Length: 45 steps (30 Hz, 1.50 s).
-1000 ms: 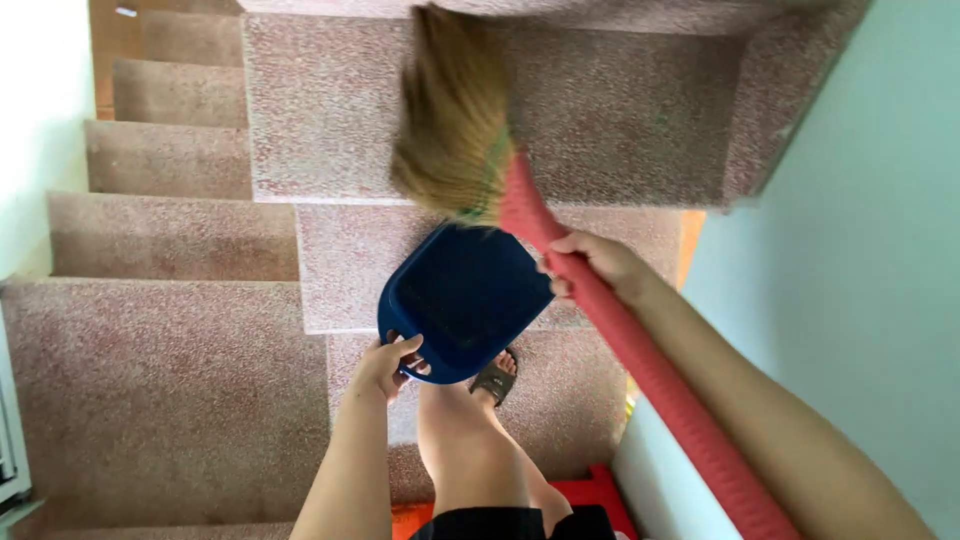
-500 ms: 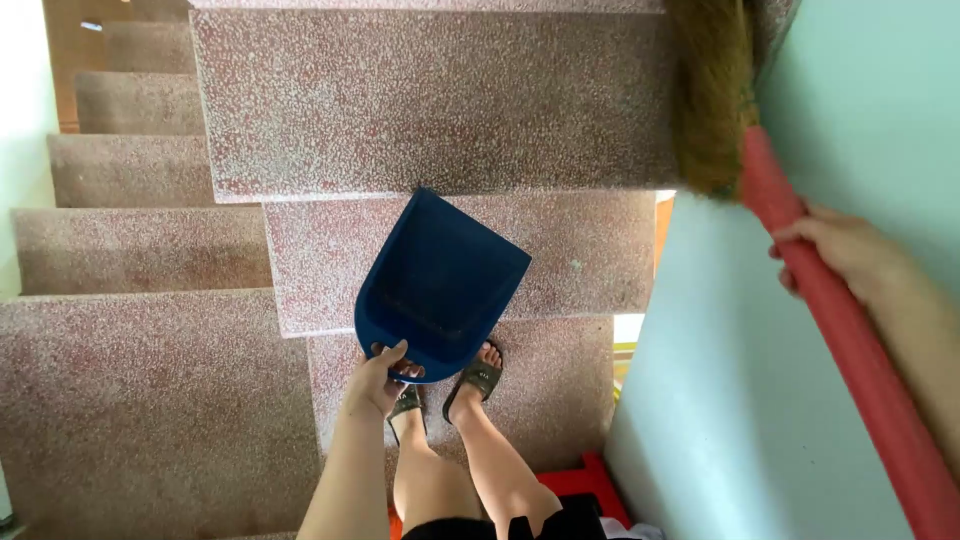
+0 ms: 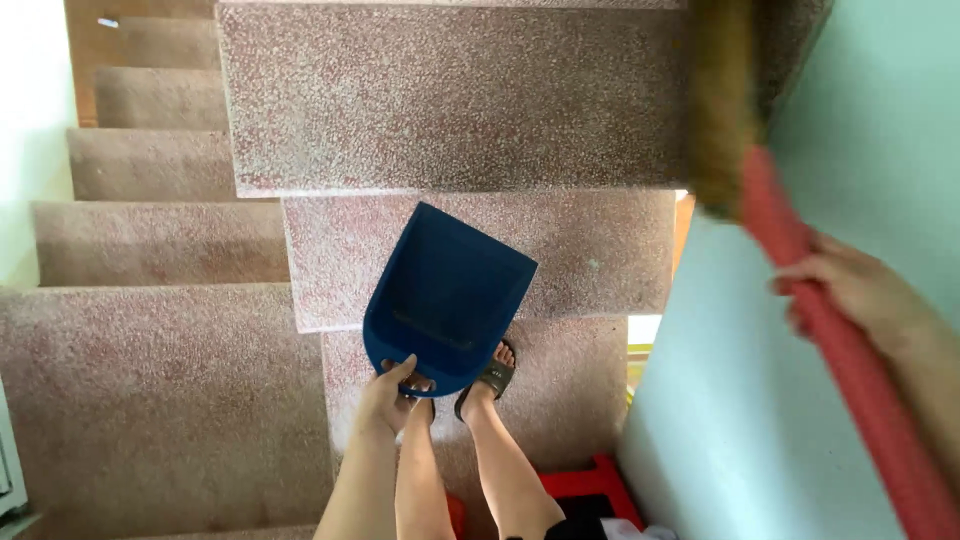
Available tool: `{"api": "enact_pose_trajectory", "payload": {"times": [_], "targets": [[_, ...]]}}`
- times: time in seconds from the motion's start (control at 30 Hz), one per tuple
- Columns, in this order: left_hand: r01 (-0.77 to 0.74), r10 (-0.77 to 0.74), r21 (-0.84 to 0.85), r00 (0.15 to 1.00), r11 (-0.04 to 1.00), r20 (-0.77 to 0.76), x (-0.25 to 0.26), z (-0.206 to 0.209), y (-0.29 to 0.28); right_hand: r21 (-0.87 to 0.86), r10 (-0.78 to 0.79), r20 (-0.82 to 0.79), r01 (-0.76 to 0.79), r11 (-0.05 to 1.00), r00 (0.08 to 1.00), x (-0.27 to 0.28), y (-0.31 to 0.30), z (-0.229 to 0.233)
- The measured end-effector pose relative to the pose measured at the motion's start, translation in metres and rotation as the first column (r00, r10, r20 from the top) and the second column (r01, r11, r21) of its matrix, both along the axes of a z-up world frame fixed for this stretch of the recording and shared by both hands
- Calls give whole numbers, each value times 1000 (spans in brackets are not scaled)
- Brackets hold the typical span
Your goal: Sweeping dust and debris from the steps of a staircase into a dustpan using a broom.
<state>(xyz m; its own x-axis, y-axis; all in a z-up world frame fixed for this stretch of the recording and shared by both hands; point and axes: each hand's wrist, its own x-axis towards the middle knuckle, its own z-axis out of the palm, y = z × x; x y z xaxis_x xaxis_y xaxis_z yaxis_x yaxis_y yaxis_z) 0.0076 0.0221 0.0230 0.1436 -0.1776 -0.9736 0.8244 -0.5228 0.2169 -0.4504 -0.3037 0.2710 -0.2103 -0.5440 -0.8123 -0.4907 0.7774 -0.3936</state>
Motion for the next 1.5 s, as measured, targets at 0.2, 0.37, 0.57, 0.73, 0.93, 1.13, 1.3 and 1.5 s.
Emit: {"api": "enact_pose_trajectory", "payload": {"times": [0.2,0.37,0.57,0.73,0.93,1.13,1.3,1.5], "targets": [[21,-22,29,1000,999,13,-5,-1,1,19,64,20,-65,998,998,23,-19,-64],[-35,34,34,998,999,45,-20,-34,-1,8,162,201,-167,986,966,128,7,-56],[-206,206,-17,977,978,45,-38,-46,-4,-79,476,166,-469,880,864,153,30,4],[-255,256,-38,965,966,57,-46,-32,-19,86,787,-445,-854,513,427,187,-18,38],[-262,262,-9,962,965,78,-43,-15,-26,-2,766,-534,-907,421,357,195,-87,-82],[-299,294,56,952,953,85,-31,-18,-21,118,900,-396,-962,246,181,201,-26,-68],[-328,324,65,944,942,66,-32,-17,-35,262,940,-313,-940,220,132,209,-2,20],[-393,391,22,918,919,67,-27,-25,-43,20,851,-495,-977,212,175,234,-89,-43]]}}
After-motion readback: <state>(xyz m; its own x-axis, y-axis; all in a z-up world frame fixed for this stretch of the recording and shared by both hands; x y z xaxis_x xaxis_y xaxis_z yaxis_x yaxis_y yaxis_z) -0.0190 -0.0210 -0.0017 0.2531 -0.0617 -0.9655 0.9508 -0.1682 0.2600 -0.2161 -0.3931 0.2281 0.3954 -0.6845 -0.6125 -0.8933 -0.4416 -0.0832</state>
